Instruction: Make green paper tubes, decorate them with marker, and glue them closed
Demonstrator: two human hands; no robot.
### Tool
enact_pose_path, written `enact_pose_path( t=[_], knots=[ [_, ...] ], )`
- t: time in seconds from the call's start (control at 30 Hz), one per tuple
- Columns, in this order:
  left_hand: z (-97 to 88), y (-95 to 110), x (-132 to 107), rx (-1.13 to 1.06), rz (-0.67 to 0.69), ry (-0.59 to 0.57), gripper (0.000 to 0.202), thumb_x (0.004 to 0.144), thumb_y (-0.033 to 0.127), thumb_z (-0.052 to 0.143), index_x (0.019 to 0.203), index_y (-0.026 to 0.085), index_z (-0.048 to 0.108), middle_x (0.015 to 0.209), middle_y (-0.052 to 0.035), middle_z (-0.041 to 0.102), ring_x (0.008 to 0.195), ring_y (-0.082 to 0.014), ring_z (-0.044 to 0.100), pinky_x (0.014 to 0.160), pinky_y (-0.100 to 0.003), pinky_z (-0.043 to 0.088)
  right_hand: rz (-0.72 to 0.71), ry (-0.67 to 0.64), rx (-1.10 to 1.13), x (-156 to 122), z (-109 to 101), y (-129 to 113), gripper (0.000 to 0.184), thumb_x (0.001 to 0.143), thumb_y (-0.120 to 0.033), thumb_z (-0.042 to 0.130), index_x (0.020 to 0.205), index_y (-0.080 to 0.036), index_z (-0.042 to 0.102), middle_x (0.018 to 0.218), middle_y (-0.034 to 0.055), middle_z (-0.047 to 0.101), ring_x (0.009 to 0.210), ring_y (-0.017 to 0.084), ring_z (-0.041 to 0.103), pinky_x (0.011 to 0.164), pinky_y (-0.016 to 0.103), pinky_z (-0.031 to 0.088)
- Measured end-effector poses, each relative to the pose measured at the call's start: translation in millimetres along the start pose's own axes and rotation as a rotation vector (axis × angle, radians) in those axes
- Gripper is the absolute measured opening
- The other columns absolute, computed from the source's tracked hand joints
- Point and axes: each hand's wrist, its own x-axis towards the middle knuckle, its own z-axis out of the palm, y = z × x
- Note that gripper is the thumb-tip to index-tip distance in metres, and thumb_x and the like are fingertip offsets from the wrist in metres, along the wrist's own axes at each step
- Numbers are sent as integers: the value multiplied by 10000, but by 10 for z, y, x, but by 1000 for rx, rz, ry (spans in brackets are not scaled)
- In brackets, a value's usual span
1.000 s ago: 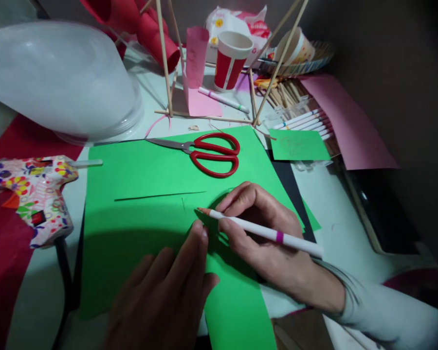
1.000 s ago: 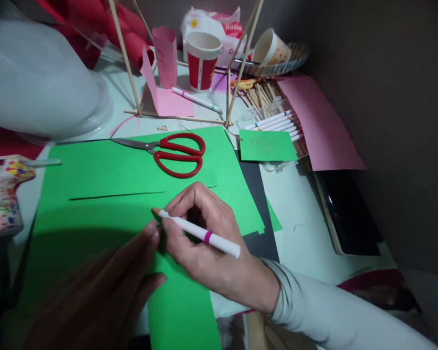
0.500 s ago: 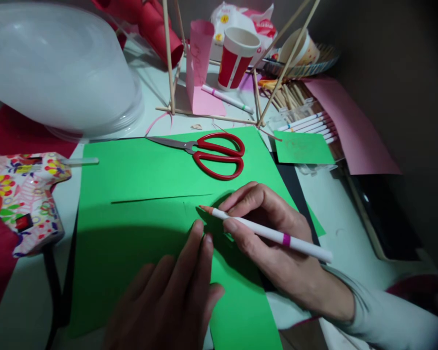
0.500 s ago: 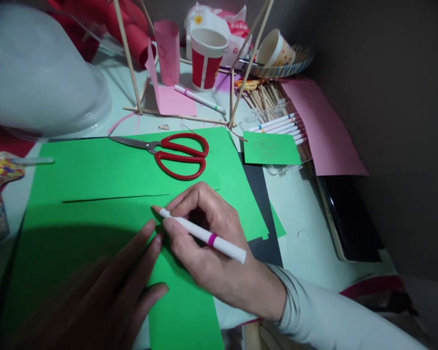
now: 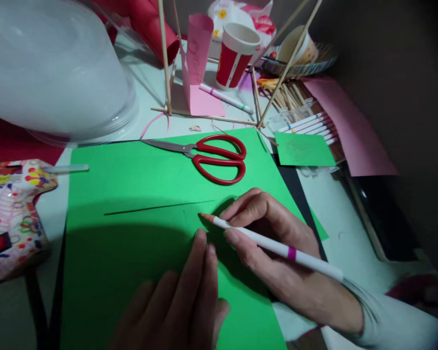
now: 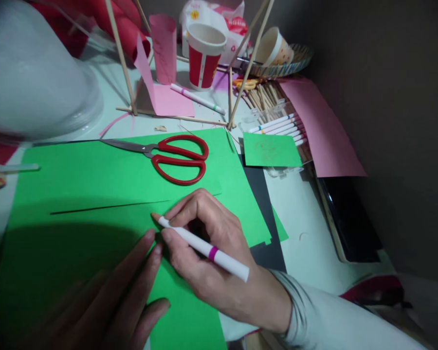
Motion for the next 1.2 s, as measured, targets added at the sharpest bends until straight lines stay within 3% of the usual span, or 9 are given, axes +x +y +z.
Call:
enact_pose_path(
  t=[0.43, 0.77, 1.2],
  knots=[
    [-5, -85, -1, -30, 104, 8, 393, 1037, 300, 527, 1322, 38, 595, 1245, -148, 770, 788, -193, 679, 713, -369, 428, -53, -67, 19, -16, -15, 47, 46, 958, -178, 679, 938, -191, 640, 938, 49, 687, 886, 150, 674, 780, 301, 541],
    [-48, -75, 36, -48, 84, -13, 400, 1047, 303, 527, 1349, 46, 585, 1314, -129, 739, 806, -183, 697, 722, -371, 445, -49, -63, 26, -20, -12, 61, 67, 937, -147, 693, 920, -184, 639, 933, 44, 687, 868, 141, 670, 759, 280, 538],
    [19, -147, -24, -44, 159, 22, 446, 1025, 322, 551, 1357, 25, 586, 1312, -151, 738, 869, -186, 733, 709, -356, 481, -36, -82, 54, -48, -15, 74, 88, 918, -126, 708, 939, -180, 641, 966, 52, 688, 891, 164, 696, 793, 313, 557]
  ],
)
